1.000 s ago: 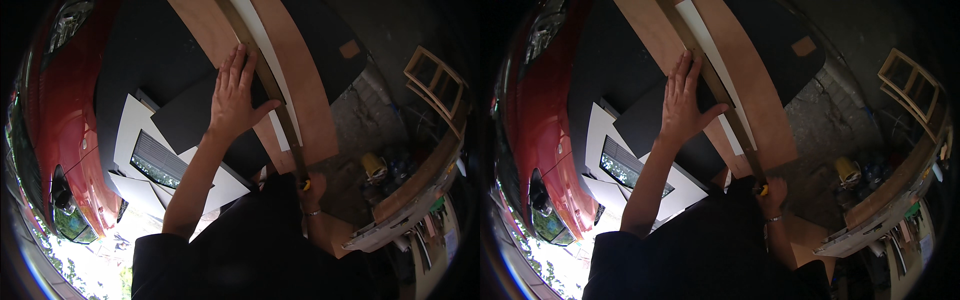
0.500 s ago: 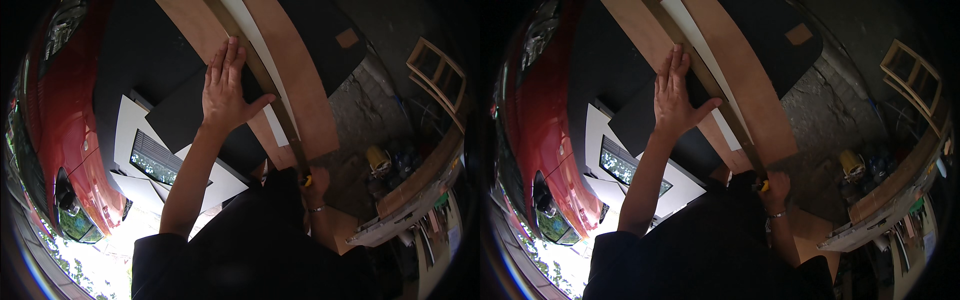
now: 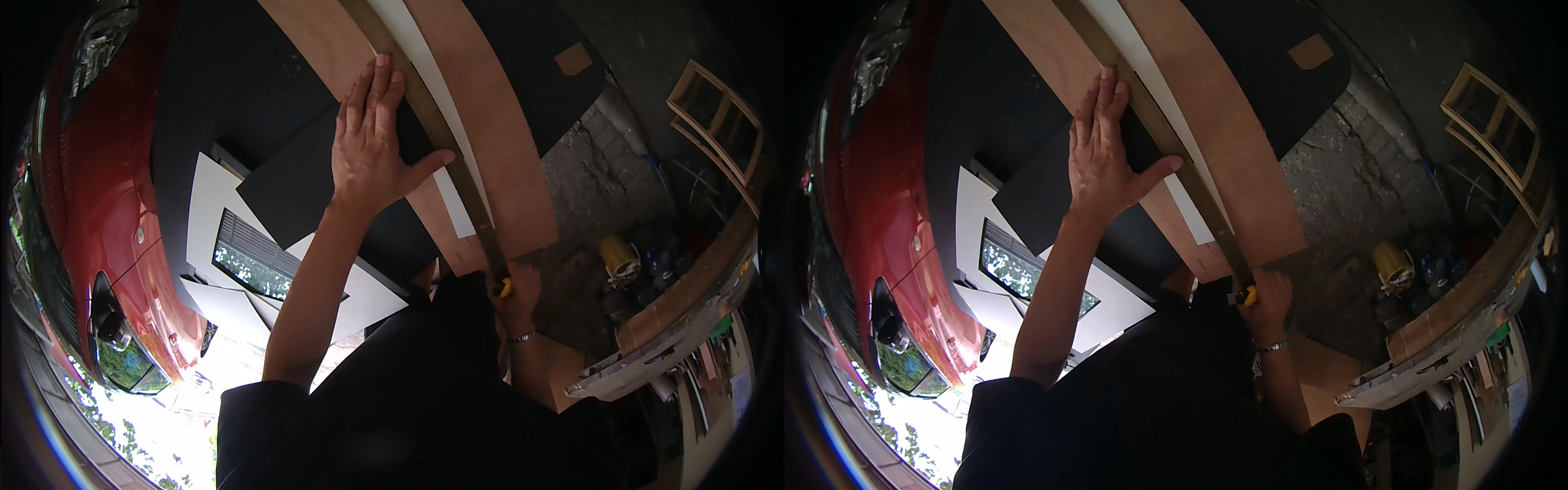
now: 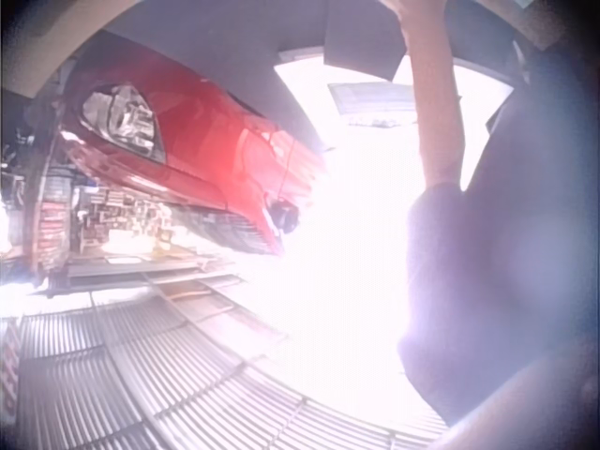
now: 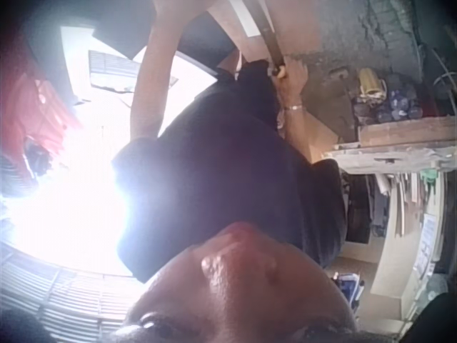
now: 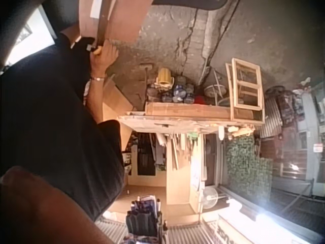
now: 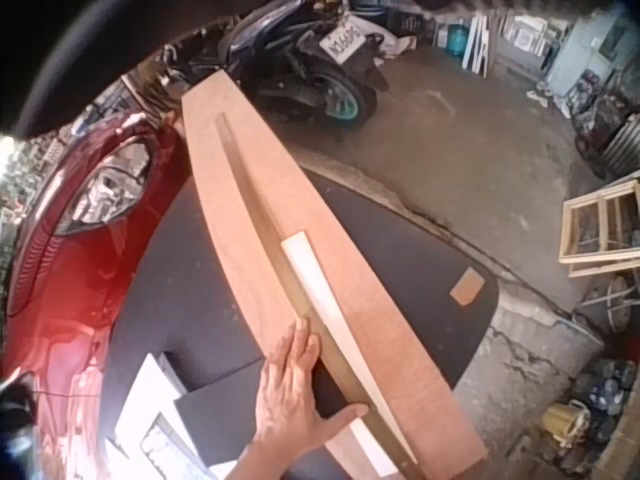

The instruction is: The person uses a utility knife and a straightedge to cut white and black rectangular sheets into strips on a workbench. They repeatedly align the straightedge, score the material, and separate the cut pieces. A second person is visible nearby handling cardboard.

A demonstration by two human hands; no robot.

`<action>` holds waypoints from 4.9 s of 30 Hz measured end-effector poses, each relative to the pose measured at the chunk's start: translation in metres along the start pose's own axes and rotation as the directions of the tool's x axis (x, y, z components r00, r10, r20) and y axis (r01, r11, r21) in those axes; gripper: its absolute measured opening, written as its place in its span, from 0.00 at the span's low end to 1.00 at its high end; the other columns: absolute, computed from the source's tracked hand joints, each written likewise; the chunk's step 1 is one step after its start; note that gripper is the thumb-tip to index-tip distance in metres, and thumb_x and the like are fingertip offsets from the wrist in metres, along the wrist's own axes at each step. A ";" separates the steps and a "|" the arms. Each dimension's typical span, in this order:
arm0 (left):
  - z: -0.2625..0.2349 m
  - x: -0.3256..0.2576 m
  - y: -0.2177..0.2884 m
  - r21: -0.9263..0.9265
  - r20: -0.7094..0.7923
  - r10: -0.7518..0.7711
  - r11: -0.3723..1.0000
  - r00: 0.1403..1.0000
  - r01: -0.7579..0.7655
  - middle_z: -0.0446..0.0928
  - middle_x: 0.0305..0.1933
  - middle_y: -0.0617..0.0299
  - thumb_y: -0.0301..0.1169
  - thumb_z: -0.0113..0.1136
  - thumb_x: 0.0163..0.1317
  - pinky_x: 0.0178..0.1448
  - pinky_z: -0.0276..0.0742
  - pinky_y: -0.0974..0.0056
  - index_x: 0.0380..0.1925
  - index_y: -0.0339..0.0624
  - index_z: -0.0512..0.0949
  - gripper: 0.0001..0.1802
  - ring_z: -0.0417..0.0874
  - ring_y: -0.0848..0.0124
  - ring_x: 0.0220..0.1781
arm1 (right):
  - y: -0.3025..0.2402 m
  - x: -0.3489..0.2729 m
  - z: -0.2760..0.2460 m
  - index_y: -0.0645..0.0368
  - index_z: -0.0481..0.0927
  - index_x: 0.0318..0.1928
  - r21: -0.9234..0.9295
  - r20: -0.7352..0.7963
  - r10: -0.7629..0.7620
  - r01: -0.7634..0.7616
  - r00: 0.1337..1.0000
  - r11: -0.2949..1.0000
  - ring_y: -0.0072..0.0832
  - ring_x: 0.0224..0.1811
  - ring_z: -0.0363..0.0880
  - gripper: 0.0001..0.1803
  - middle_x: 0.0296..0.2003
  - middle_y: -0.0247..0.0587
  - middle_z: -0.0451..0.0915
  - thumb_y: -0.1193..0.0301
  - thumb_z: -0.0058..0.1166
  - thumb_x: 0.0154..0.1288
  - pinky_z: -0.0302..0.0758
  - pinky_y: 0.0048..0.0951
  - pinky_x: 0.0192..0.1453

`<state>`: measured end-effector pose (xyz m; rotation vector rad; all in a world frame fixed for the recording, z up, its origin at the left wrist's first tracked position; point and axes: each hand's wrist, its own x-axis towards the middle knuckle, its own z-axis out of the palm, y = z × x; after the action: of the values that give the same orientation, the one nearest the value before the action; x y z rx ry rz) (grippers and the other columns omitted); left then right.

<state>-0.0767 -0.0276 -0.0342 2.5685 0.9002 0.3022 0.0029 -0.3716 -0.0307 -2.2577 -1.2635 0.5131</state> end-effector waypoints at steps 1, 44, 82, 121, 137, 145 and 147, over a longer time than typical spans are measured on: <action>-0.001 0.000 0.000 0.002 0.002 -0.006 1.000 1.000 0.006 0.53 0.83 0.52 0.65 0.77 0.43 0.81 0.58 0.43 0.75 0.41 0.59 0.66 0.56 0.50 0.83 | 0.001 0.001 0.001 0.63 0.78 0.45 0.014 -0.019 -0.010 0.011 1.000 1.000 0.44 0.31 0.76 0.20 0.30 0.45 0.77 0.71 0.72 0.54 0.68 0.44 0.36; -0.016 0.004 0.016 0.078 0.115 -0.064 0.995 0.991 0.055 0.51 0.84 0.49 0.66 0.71 0.49 0.83 0.55 0.44 0.76 0.35 0.55 0.65 0.53 0.49 0.84 | 0.006 -0.008 -0.007 0.66 0.76 0.50 0.100 0.056 0.140 -0.145 0.989 0.984 0.44 0.39 0.77 0.22 0.37 0.48 0.77 0.68 0.70 0.60 0.72 0.43 0.43; -0.020 0.008 0.045 0.230 0.234 -0.315 0.937 0.920 0.263 0.44 0.86 0.54 0.58 0.73 0.50 0.83 0.52 0.39 0.80 0.41 0.48 0.65 0.47 0.55 0.86 | -0.118 0.295 -0.026 0.65 0.82 0.59 -0.033 0.312 -0.055 0.069 0.949 0.997 0.52 0.37 0.87 0.19 0.34 0.60 0.85 0.72 0.55 0.70 0.82 0.47 0.44; -0.017 0.005 0.042 0.206 0.224 -0.304 0.944 0.926 0.259 0.43 0.86 0.55 0.58 0.73 0.52 0.84 0.51 0.40 0.80 0.40 0.47 0.65 0.47 0.57 0.86 | -0.081 0.193 -0.063 0.54 0.77 0.67 0.032 0.332 0.024 -0.037 0.943 0.999 0.53 0.33 0.86 0.23 0.31 0.58 0.84 0.69 0.55 0.73 0.81 0.49 0.37; -0.013 0.004 0.040 0.213 0.196 -0.285 0.946 0.938 0.243 0.45 0.86 0.54 0.57 0.74 0.51 0.83 0.53 0.38 0.80 0.41 0.48 0.65 0.48 0.54 0.86 | -0.106 0.291 -0.013 0.60 0.81 0.61 0.008 0.241 -0.089 0.089 0.967 0.996 0.52 0.35 0.86 0.20 0.33 0.57 0.85 0.69 0.54 0.72 0.82 0.47 0.42; -0.013 0.004 0.041 0.199 0.184 -0.284 0.948 0.941 0.247 0.46 0.86 0.55 0.56 0.75 0.50 0.83 0.53 0.38 0.80 0.41 0.49 0.65 0.49 0.56 0.86 | -0.100 0.284 -0.017 0.56 0.79 0.65 -0.006 0.246 -0.106 0.111 0.963 0.994 0.50 0.32 0.86 0.22 0.30 0.56 0.84 0.68 0.55 0.72 0.79 0.43 0.36; -0.013 0.005 0.041 0.207 0.189 -0.289 0.946 0.939 0.250 0.46 0.86 0.55 0.56 0.75 0.50 0.83 0.53 0.38 0.80 0.41 0.49 0.65 0.49 0.56 0.86 | -0.099 0.276 -0.017 0.54 0.79 0.65 -0.008 0.257 -0.055 0.059 0.965 0.998 0.50 0.33 0.86 0.23 0.30 0.56 0.84 0.69 0.55 0.72 0.80 0.42 0.36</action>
<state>-0.0546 -0.0501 -0.0041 2.5281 1.2257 -0.1443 0.0827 -0.0934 0.0193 -2.2129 -1.4573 0.7978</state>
